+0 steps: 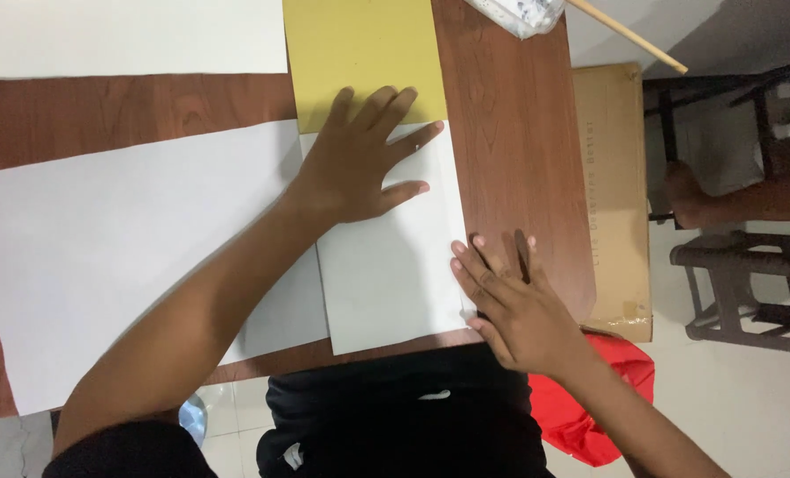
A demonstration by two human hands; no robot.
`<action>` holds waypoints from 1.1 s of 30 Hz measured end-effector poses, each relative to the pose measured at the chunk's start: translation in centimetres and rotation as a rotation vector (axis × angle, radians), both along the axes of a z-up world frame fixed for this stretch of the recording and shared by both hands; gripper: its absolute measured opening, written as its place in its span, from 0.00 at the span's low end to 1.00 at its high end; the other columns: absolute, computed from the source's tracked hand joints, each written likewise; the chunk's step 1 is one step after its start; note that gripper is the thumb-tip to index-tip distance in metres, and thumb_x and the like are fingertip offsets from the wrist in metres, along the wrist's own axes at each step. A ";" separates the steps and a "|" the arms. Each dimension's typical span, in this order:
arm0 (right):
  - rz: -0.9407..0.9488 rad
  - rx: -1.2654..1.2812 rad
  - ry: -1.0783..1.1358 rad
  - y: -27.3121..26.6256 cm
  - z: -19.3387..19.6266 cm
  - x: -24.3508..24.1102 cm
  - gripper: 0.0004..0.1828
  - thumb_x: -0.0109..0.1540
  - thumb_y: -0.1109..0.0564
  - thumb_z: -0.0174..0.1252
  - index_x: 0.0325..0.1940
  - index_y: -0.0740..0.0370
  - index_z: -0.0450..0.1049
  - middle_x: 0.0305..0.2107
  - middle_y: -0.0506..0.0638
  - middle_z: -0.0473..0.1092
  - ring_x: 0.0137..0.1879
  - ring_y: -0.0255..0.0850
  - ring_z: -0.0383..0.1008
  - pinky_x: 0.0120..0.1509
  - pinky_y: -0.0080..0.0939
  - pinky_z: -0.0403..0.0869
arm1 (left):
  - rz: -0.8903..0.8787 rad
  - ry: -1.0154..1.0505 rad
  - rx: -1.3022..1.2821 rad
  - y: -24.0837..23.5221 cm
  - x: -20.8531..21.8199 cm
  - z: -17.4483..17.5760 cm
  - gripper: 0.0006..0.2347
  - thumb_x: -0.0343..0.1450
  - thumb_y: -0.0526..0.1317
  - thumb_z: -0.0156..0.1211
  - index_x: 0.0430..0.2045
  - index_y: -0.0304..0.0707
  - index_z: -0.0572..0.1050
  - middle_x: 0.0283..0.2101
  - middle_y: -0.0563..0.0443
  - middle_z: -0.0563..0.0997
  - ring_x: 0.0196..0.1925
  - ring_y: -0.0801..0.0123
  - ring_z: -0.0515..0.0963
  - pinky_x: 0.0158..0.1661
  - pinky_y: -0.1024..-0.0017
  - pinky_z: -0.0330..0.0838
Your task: The person applies white adhesive with a brush to the edge of a white sheet of paper and presses it onto a yellow sheet. The person repeats the gluing and pressing steps on another edge and then folds the white sheet over the yellow sheet.
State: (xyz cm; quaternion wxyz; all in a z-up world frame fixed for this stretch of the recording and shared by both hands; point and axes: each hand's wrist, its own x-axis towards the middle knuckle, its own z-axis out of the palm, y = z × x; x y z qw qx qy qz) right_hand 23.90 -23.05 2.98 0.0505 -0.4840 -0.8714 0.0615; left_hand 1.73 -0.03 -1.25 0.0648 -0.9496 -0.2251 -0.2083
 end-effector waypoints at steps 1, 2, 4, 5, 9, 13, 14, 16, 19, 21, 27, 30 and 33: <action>-0.006 -0.015 0.004 -0.5 -0.3 0.0 0.35 0.69 0.47 0.40 0.79 0.62 0.49 0.78 0.54 0.46 0.84 0.52 0.40 0.82 0.75 0.35 | 0.007 0.010 -0.002 -0.1 0.0 0.1 0.29 0.74 0.65 0.57 0.66 0.56 0.68 0.67 0.43 0.65 0.65 0.53 0.65 0.57 0.47 0.60; -0.012 -0.031 0.007 -1.0 -0.5 0.0 0.38 0.67 0.48 0.45 0.79 0.62 0.48 0.78 0.54 0.46 0.84 0.53 0.41 0.81 0.75 0.36 | 0.015 0.020 -0.004 -0.1 0.0 0.1 0.28 0.74 0.66 0.56 0.66 0.56 0.69 0.67 0.43 0.65 0.66 0.54 0.65 0.57 0.46 0.60; -0.012 -0.025 -0.001 -1.9 -0.8 -0.2 0.38 0.67 0.47 0.45 0.79 0.62 0.48 0.78 0.55 0.46 0.84 0.53 0.41 0.81 0.75 0.37 | 0.007 0.006 0.002 -0.1 -0.1 0.0 0.28 0.74 0.66 0.57 0.65 0.55 0.69 0.67 0.43 0.65 0.65 0.53 0.65 0.57 0.46 0.60; -0.015 -0.018 -0.009 -2.4 -1.0 -0.4 0.39 0.67 0.45 0.45 0.80 0.62 0.48 0.78 0.55 0.46 0.84 0.52 0.41 0.81 0.75 0.39 | -0.003 -0.007 0.010 0.0 -0.1 0.0 0.28 0.74 0.65 0.58 0.64 0.55 0.70 0.67 0.42 0.65 0.64 0.53 0.66 0.56 0.46 0.60; -0.026 -0.030 0.058 -4.5 -1.7 -0.6 0.35 0.71 0.43 0.38 0.79 0.63 0.49 0.77 0.55 0.46 0.84 0.53 0.41 0.81 0.77 0.38 | -0.017 -0.028 -0.047 0.0 -0.1 -0.1 0.28 0.73 0.64 0.59 0.65 0.54 0.70 0.67 0.42 0.65 0.66 0.51 0.66 0.57 0.43 0.60; -0.042 0.013 0.092 -6.6 -1.9 -0.9 0.33 0.71 0.41 0.35 0.78 0.57 0.53 0.76 0.54 0.50 0.83 0.54 0.46 0.80 0.77 0.40 | 0.007 0.020 0.052 0.0 -0.1 0.4 0.28 0.73 0.66 0.56 0.63 0.55 0.72 0.65 0.44 0.66 0.64 0.55 0.66 0.55 0.48 0.61; -0.052 0.045 0.087 -7.2 -1.8 -0.9 0.33 0.71 0.40 0.35 0.78 0.56 0.54 0.75 0.52 0.54 0.82 0.54 0.48 0.80 0.77 0.43 | 0.010 0.033 0.058 0.0 -0.1 0.4 0.28 0.73 0.67 0.55 0.63 0.55 0.73 0.65 0.44 0.66 0.64 0.56 0.66 0.54 0.48 0.62; -0.070 0.074 0.096 -7.8 -1.6 -1.1 0.32 0.71 0.40 0.37 0.77 0.55 0.56 0.73 0.50 0.58 0.82 0.53 0.50 0.79 0.77 0.45 | -0.003 0.018 0.064 -0.1 -0.1 0.5 0.27 0.74 0.66 0.54 0.63 0.54 0.73 0.64 0.44 0.67 0.63 0.55 0.68 0.53 0.48 0.63; -0.105 0.118 0.251 -8.2 -2.1 -1.0 0.29 0.71 0.43 0.40 0.75 0.54 0.57 0.67 0.46 0.67 0.79 0.52 0.58 0.80 0.79 0.41 | -0.017 -0.006 0.142 0.0 -0.2 1.6 0.28 0.74 0.67 0.56 0.64 0.55 0.70 0.60 0.44 0.71 0.58 0.54 0.74 0.51 0.51 0.67; -0.131 0.142 0.402 -8.3 -2.6 -1.0 0.28 0.72 0.45 0.42 0.75 0.54 0.58 0.63 0.45 0.71 0.77 0.53 0.62 0.81 0.81 0.36 | -0.033 -0.014 0.219 -0.5 -0.4 3.7 0.30 0.74 0.68 0.57 0.66 0.56 0.68 0.56 0.45 0.74 0.53 0.53 0.78 0.49 0.54 0.69; -0.443 0.323 0.566 -6.7 -1.3 -1.9 0.23 0.65 0.57 0.57 0.65 0.57 0.70 0.62 0.58 0.68 0.67 0.54 0.72 0.84 0.73 0.50 | -0.101 -0.077 -0.159 -5.4 -3.5 15.3 0.20 0.75 0.50 0.69 0.58 0.40 0.78 0.61 0.40 0.76 0.63 0.48 0.75 0.65 0.39 0.51; -0.481 0.261 0.622 -5.6 -0.3 -2.8 0.22 0.64 0.61 0.58 0.63 0.57 0.71 0.62 0.55 0.66 0.71 0.53 0.69 0.83 0.70 0.49 | -0.016 0.201 -0.213 -8.7 -4.6 15.4 0.34 0.70 0.65 0.58 0.66 0.45 0.66 0.66 0.39 0.71 0.65 0.49 0.72 0.49 0.34 0.68; -0.489 0.216 0.635 -5.5 -0.5 -3.7 0.24 0.66 0.51 0.59 0.66 0.56 0.69 0.63 0.56 0.66 0.72 0.53 0.68 0.81 0.76 0.49 | -0.080 0.238 -0.324 -12.7 -5.4 10.7 0.41 0.57 0.66 0.73 0.64 0.52 0.68 0.67 0.38 0.69 0.68 0.45 0.65 0.64 0.38 0.52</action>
